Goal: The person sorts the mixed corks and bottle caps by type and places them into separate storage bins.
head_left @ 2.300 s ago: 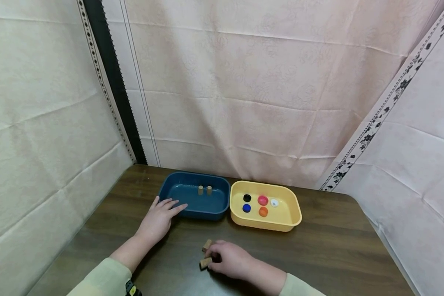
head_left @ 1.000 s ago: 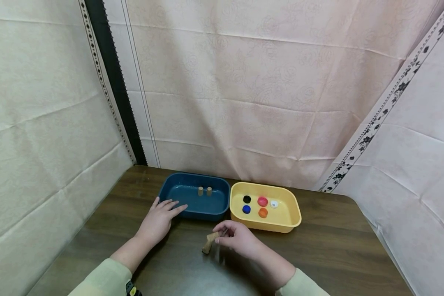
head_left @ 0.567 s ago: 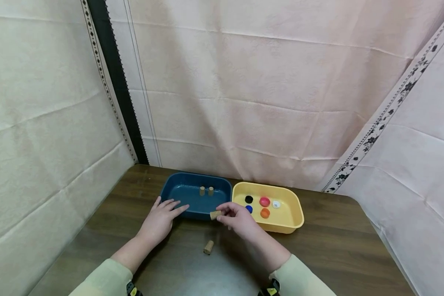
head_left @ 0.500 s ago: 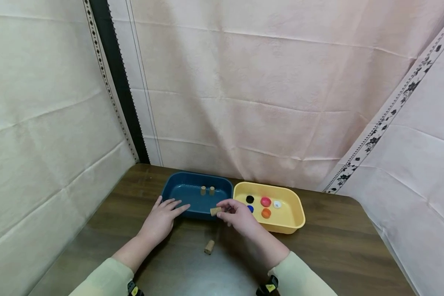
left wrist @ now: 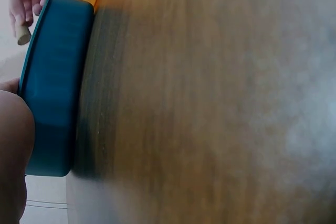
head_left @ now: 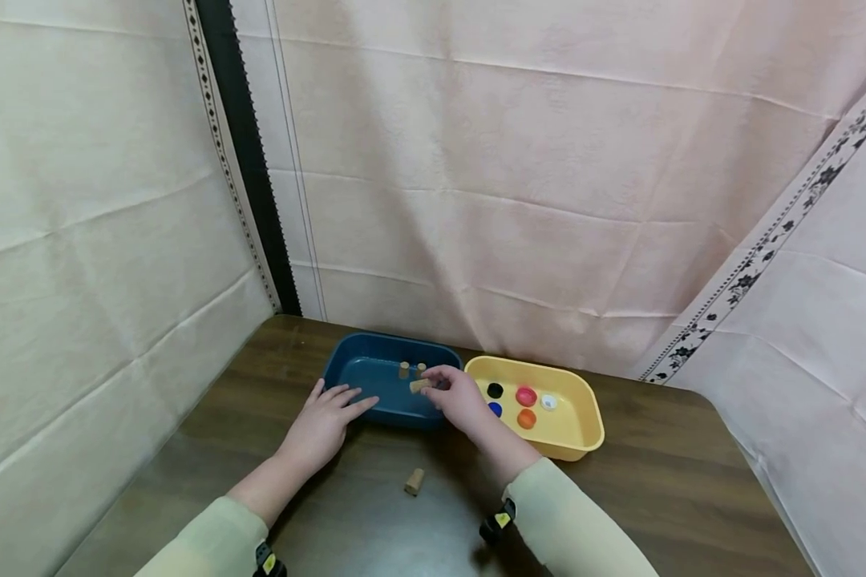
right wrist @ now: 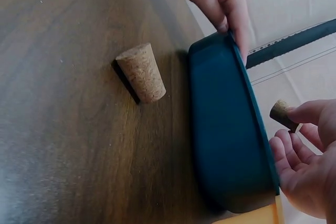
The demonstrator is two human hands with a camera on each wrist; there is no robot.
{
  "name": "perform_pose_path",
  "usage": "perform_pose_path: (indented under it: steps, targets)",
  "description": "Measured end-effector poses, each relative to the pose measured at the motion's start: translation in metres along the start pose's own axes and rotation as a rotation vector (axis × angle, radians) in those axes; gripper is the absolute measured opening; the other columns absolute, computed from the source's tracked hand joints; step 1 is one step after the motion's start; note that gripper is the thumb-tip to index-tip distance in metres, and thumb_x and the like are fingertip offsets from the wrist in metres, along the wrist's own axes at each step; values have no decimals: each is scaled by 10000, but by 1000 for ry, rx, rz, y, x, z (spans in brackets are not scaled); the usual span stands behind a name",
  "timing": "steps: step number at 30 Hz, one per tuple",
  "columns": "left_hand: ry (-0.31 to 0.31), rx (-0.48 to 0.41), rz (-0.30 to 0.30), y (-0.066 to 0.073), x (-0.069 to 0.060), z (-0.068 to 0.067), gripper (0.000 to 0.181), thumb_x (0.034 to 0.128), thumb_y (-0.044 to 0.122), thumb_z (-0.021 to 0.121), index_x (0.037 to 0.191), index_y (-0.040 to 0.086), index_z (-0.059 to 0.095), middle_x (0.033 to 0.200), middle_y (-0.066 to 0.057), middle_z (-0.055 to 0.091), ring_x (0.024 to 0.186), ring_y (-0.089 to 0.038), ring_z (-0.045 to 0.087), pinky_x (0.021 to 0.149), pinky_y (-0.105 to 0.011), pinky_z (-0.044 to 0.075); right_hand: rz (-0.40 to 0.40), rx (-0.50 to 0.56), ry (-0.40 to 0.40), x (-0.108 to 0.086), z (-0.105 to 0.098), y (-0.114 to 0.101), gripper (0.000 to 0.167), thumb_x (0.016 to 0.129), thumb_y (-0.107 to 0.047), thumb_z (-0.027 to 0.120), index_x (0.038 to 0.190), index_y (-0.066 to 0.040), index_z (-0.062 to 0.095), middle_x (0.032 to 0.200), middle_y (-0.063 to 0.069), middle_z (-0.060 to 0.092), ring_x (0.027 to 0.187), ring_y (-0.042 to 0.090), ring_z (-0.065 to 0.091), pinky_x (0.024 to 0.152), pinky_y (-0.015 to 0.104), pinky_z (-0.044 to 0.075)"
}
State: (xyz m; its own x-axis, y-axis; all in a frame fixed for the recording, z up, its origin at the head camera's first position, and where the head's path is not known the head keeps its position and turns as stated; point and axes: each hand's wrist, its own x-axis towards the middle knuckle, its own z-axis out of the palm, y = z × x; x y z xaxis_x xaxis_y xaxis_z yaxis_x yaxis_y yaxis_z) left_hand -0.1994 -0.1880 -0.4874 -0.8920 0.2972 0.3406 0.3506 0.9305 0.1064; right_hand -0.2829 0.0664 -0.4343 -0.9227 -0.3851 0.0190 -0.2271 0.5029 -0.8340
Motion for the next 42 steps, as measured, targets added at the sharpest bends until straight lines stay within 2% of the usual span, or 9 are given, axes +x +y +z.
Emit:
perform_pose_path:
  steps: [2,5,13,20,26,30,42]
  targets:
    - [-12,-2,-1,1,1,1,595,910,-22,624,1404,308,579,1379,-72,597,1310,-336,500,1144,-636,213,14,1,-1,4,1,0,265,939,-192,693,1189,-103,682,978,30,625,775,201,606,710,289,557]
    - [-19,-11,-4,2,2,1,598,912,-23,621,1407,309,576,1385,-70,592,1318,-335,493,1150,-632,200,19,-52,9,10,3,0,254,938,-185,694,1180,-108,687,989,34,628,769,199,611,715,309,561]
    - [-33,-19,-1,3,5,2,587,926,-11,612,1415,312,568,1395,-72,585,1325,-337,486,1155,-631,187,-29,-413,19,27,9,5,257,944,-210,684,1194,-150,698,1098,22,610,966,180,601,929,367,529]
    - [-24,-16,-5,5,5,4,589,922,-18,604,1410,311,572,1388,-69,591,1321,-334,489,1153,-631,191,-40,-613,-29,39,13,6,253,962,-213,651,1200,-143,697,1048,14,599,912,161,598,915,353,534]
    - [-13,-12,-8,5,4,5,595,914,-19,620,1401,319,580,1378,-60,599,1318,-328,494,1152,-630,201,-32,-697,-34,47,18,6,240,963,-197,626,1179,-143,716,1056,22,616,922,166,597,920,358,531]
    - [-21,-15,-4,6,4,5,589,918,-9,623,1406,319,575,1380,-64,596,1318,-331,492,1151,-632,200,-15,-719,-42,49,19,9,250,962,-191,626,1193,-148,713,1080,26,622,947,172,605,921,367,531]
    - [-15,-7,-6,2,2,2,591,920,-15,618,1408,316,574,1380,-65,596,1310,-336,498,1153,-628,200,-40,-773,-83,49,23,3,262,967,-192,622,1213,-155,703,1095,34,630,937,169,617,893,352,545]
